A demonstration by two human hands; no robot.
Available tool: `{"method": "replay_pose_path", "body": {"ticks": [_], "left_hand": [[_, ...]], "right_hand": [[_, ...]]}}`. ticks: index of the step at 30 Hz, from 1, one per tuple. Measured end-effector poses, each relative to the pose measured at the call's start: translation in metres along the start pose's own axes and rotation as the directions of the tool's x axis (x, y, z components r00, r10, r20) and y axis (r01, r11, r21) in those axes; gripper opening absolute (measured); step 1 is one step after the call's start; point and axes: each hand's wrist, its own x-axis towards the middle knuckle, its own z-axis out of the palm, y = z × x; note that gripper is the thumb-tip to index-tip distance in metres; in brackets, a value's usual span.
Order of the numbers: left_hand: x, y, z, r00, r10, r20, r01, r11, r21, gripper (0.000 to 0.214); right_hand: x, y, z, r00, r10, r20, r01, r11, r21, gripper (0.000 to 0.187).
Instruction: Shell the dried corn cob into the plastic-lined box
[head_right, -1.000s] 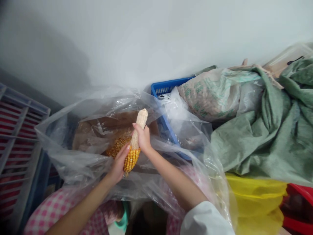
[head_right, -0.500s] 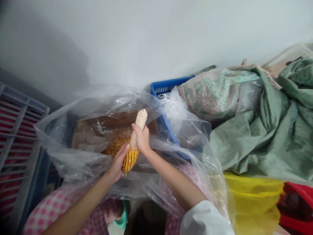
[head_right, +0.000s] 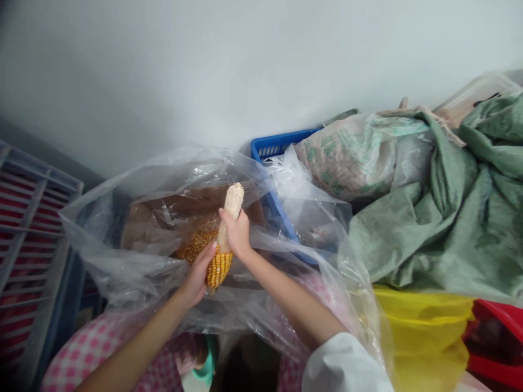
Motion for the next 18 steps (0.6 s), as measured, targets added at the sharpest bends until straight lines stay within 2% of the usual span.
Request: {"method": "replay_pose_path", "body": {"ticks": [7, 10, 12, 14, 15, 16, 18], "left_hand": [[0.001, -0.006, 0.001, 0.999, -0.004, -0.034, 0.004, 1.0, -0.003, 0.04], [0.0, -0.005, 0.001, 0.997, -0.058, -0.05, 0.058, 0.998, 0.013, 0.047], [0.002, 0.002, -0.002, 0.994, -0.11, -0.014, 0.11, 0.99, 0.083, 0.055], [0.007, 0.014, -0.008, 0.992, -0.115, 0.061, 0.095, 0.96, 0.263, 0.063], [0.01, 0.023, -0.012, 0.992, -0.099, 0.078, 0.061, 0.918, 0.391, 0.067], [0.011, 0.034, -0.016, 0.993, -0.081, 0.088, 0.02, 0.838, 0.545, 0.072], [0.006, 0.062, -0.021, 0.997, 0.015, 0.073, -0.067, 0.595, 0.801, 0.079]], "right_hand": [[0.003, 0.009, -0.003, 1.0, -0.016, -0.003, 0.016, 0.999, -0.039, 0.027], [0.006, 0.01, -0.003, 1.0, -0.014, -0.01, 0.014, 0.998, -0.061, 0.028], [0.009, 0.008, -0.002, 1.0, -0.019, -0.009, 0.018, 0.997, -0.077, 0.028], [0.013, 0.002, -0.002, 0.999, -0.033, -0.005, 0.033, 0.997, -0.072, 0.029], [0.015, 0.0, -0.002, 0.999, -0.041, -0.001, 0.04, 0.997, -0.062, 0.03], [0.017, -0.003, -0.003, 0.999, -0.047, 0.002, 0.047, 0.998, -0.051, 0.031], [0.02, -0.008, -0.005, 0.999, -0.053, -0.009, 0.053, 0.997, -0.047, 0.032]]}}
